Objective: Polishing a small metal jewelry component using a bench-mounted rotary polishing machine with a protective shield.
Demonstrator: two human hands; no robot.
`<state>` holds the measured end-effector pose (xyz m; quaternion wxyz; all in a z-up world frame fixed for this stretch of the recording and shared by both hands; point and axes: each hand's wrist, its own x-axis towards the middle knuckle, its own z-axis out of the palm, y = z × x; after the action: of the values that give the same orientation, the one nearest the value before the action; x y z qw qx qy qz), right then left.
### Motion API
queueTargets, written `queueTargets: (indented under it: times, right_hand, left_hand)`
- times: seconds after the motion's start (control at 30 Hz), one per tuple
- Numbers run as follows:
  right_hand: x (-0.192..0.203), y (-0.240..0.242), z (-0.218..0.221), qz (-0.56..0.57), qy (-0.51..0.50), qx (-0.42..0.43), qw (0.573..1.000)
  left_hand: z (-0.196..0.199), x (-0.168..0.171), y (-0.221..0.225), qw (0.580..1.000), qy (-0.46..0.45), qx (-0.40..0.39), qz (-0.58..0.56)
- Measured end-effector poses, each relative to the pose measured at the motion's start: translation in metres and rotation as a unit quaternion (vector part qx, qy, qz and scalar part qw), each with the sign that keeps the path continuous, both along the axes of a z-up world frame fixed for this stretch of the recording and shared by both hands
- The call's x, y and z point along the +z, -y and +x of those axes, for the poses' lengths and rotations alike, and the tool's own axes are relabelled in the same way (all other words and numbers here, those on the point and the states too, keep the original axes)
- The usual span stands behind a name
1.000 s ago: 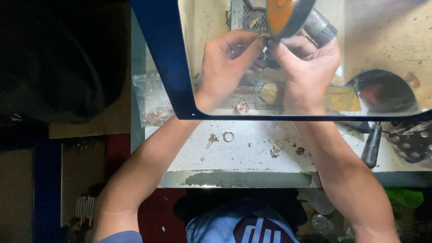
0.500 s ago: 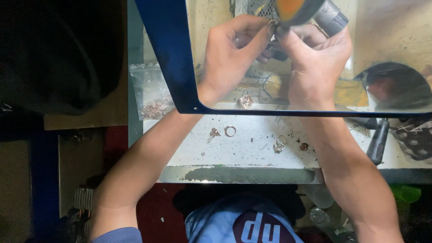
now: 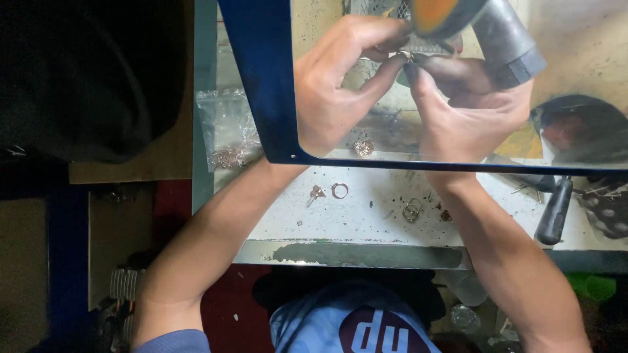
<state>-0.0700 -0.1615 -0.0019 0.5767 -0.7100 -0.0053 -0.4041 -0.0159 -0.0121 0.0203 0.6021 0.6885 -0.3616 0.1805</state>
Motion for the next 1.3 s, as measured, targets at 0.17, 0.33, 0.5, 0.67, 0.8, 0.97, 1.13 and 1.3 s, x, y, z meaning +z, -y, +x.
queueTargets:
  times: [0.17, 0.33, 0.5, 0.67, 0.8, 0.97, 1.13, 1.3]
  right_hand:
    - [0.000, -0.004, 0.000, -0.002, 0.036, 0.004, 0.999]
    - [-0.006, -0.001, -0.001, 0.056, -0.034, 0.041, 0.997]
    - [-0.010, 0.005, 0.003, 0.074, -0.062, 0.027, 0.995]
    - [-0.008, 0.011, 0.011, 0.089, -0.083, 0.025, 0.992]
    - [-0.010, 0.016, 0.015, 0.134, -0.088, 0.057, 0.985]
    - [-0.017, 0.027, 0.019, 0.107, -0.092, 0.078, 0.987]
    - [-0.014, 0.027, 0.021, 0.113, -0.096, 0.099, 0.984]
    - [-0.013, 0.026, 0.021, 0.107, -0.085, 0.108, 0.985]
  left_hand:
    - [-0.001, -0.001, -0.004, 0.996, 0.070, 0.021, 0.045]
    - [-0.008, -0.004, 0.006, 0.990, -0.136, -0.015, -0.042]
    - [-0.001, -0.012, 0.016, 0.959, -0.249, -0.052, -0.126]
    - [0.014, -0.035, 0.027, 0.931, -0.299, -0.071, -0.197]
    - [0.017, -0.038, 0.028, 0.923, -0.322, -0.069, -0.197]
    - [0.016, -0.035, 0.027, 0.915, -0.339, -0.070, -0.205]
    - [0.016, -0.031, 0.029, 0.920, -0.322, -0.077, -0.212]
    - [0.017, -0.034, 0.026, 0.929, -0.302, -0.077, -0.199]
